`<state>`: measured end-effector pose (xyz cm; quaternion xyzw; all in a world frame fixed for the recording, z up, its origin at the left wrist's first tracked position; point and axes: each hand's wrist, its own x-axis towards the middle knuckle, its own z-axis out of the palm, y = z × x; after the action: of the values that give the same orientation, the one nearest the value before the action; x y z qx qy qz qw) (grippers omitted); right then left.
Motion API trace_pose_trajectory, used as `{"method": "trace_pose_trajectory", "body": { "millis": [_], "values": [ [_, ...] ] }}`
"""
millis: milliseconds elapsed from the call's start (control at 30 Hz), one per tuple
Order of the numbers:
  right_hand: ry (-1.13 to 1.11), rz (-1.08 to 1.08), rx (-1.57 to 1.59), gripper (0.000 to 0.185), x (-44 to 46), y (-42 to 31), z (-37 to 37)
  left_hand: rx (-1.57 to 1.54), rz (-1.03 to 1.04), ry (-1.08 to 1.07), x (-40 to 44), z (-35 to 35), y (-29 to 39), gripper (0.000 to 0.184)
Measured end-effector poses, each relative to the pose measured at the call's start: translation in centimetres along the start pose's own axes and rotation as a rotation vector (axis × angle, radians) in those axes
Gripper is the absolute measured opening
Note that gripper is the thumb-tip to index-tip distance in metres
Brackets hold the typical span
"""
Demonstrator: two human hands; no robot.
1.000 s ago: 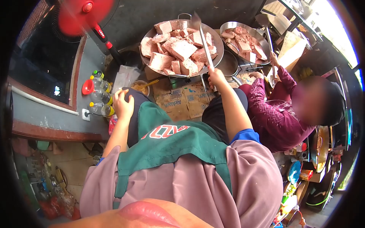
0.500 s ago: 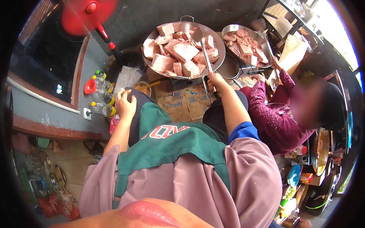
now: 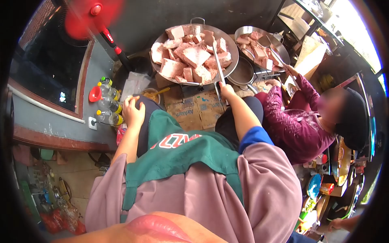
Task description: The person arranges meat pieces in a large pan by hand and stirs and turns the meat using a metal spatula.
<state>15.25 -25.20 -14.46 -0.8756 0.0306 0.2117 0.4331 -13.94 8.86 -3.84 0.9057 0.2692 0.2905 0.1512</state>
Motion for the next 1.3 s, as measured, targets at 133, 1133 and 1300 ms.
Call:
{"method": "trace_pose_trajectory", "body": {
  "millis": [133, 1133, 1300],
  "values": [
    [-0.197, 0.119, 0.334, 0.041, -4.3, -8.1, -4.6, -0.016, -0.004, -0.003, -0.1, -0.1, -0.4, 0.029],
    [0.129, -0.126, -0.211, 0.045, 0.8, 1.8, 1.5, 0.006, 0.001, 0.018, 0.2, 0.4, 0.1, 0.029],
    [-0.243, 0.215, 0.409, 0.041, -5.5, -6.7, -5.3, -0.016, 0.02, 0.001, 0.3, -0.1, -0.2, 0.029]
  ]
}}
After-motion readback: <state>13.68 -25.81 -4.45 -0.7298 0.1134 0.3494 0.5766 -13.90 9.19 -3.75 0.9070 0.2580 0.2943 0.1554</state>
